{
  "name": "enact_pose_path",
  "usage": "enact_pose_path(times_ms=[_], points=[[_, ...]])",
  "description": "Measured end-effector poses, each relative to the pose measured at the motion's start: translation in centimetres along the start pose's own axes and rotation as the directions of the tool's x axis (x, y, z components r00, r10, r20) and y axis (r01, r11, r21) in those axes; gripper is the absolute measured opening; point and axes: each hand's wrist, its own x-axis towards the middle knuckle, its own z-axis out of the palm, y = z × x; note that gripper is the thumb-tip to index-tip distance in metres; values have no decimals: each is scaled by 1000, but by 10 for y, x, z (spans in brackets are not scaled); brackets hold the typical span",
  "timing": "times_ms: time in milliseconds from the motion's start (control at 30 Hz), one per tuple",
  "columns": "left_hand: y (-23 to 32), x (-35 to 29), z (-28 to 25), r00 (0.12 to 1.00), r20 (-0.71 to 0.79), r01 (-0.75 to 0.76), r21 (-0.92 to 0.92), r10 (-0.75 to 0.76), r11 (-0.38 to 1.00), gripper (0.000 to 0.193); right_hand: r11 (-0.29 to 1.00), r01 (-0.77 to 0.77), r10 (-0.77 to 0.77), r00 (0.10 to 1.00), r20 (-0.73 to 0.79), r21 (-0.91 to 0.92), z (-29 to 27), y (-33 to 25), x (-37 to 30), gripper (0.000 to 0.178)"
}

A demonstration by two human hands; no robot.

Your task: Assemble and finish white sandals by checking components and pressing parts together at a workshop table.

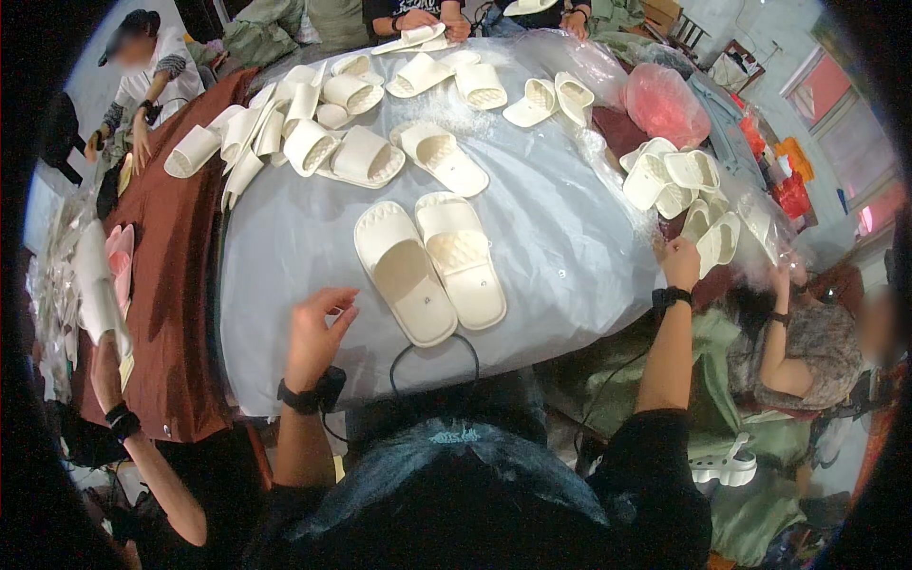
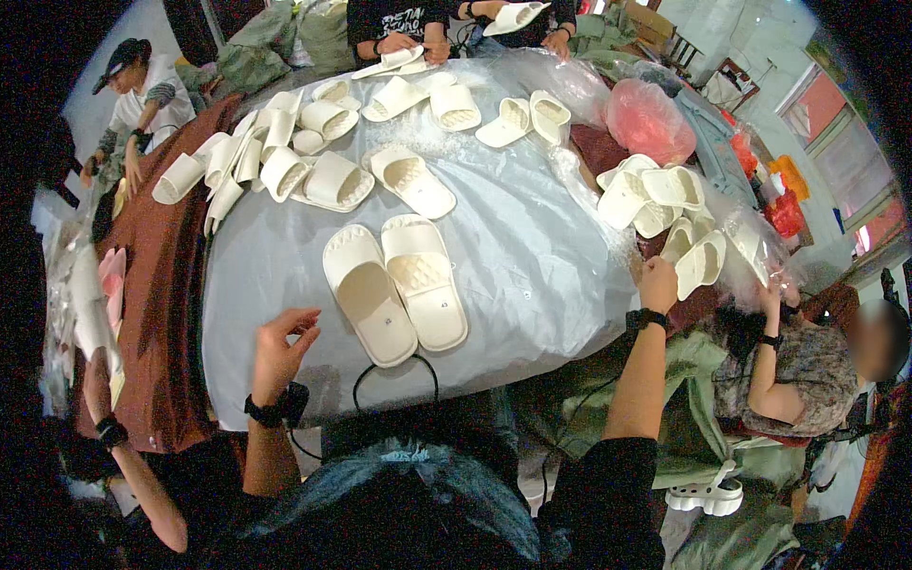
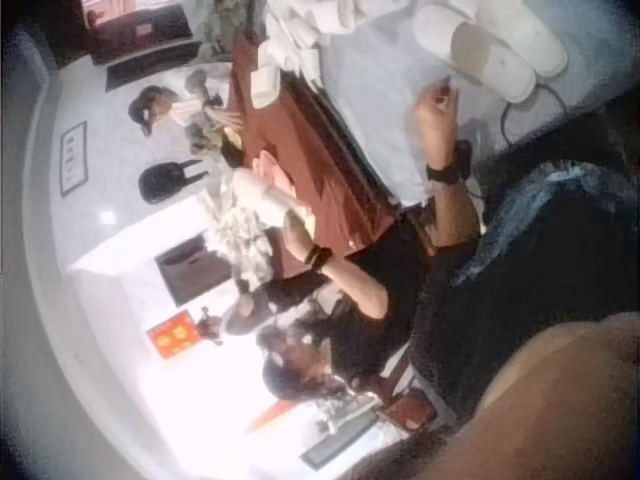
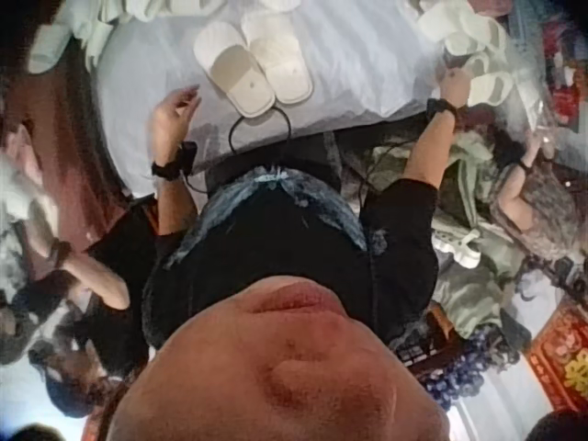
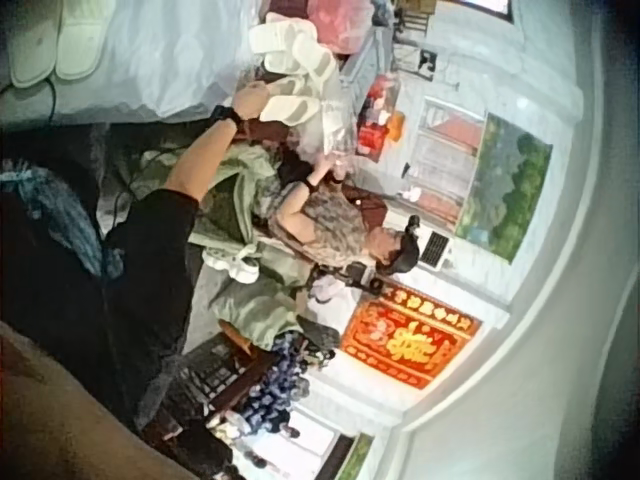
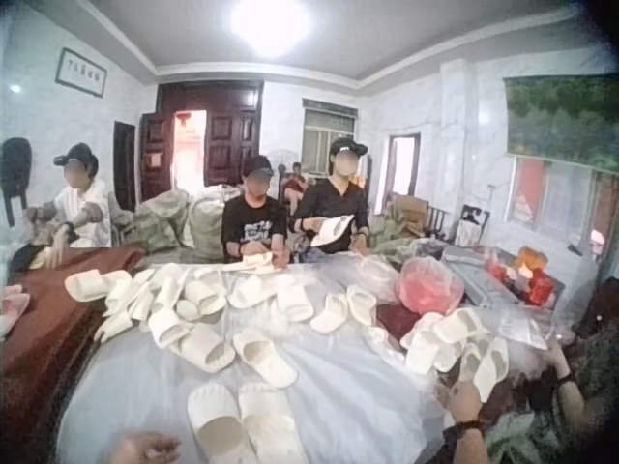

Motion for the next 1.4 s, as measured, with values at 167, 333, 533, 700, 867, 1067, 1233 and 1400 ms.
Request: enact_pose_path(times_ms=[167, 333, 533, 700, 867, 1067, 1233, 1400], points=[[6, 6, 10, 999, 29, -38, -42, 39, 998, 26, 998, 45, -49, 994, 101, 38, 9, 24, 1, 12], [9, 3, 11, 995, 85, -57, -50, 61, 997, 26, 1000, -16, 17, 994, 106, -14, 18, 25, -1, 14], [-2, 1, 8, 996, 82, -33, -52, 37, 998, 24, 984, 113, -126, 988, 85, 135, 20, 6, -5, 18], [5, 4, 9, 995, 86, -42, -48, 46, 998, 23, 941, 242, -271, 957, 100, 235, 19, 4, -11, 13], [8, -2, 13, 984, 72, -161, -53, 165, 985, 22, 959, 238, -249, 967, 52, 156, 24, -6, -20, 14], [3, -3, 17, 972, 109, -198, -89, 207, 976, 23, 982, 81, -77, 997, -30, 172, 5, 9, -29, 12], [5, 1, 22, 978, 94, -173, -139, 187, 975, 23, 948, 174, -96, 955, -282, 266, -56, -18, -48, 13], [18, 5, 21, 973, 140, -159, -153, 181, 975, 21, 654, 77, 99, 977, -187, 752, -96, -32, -64, 7]])
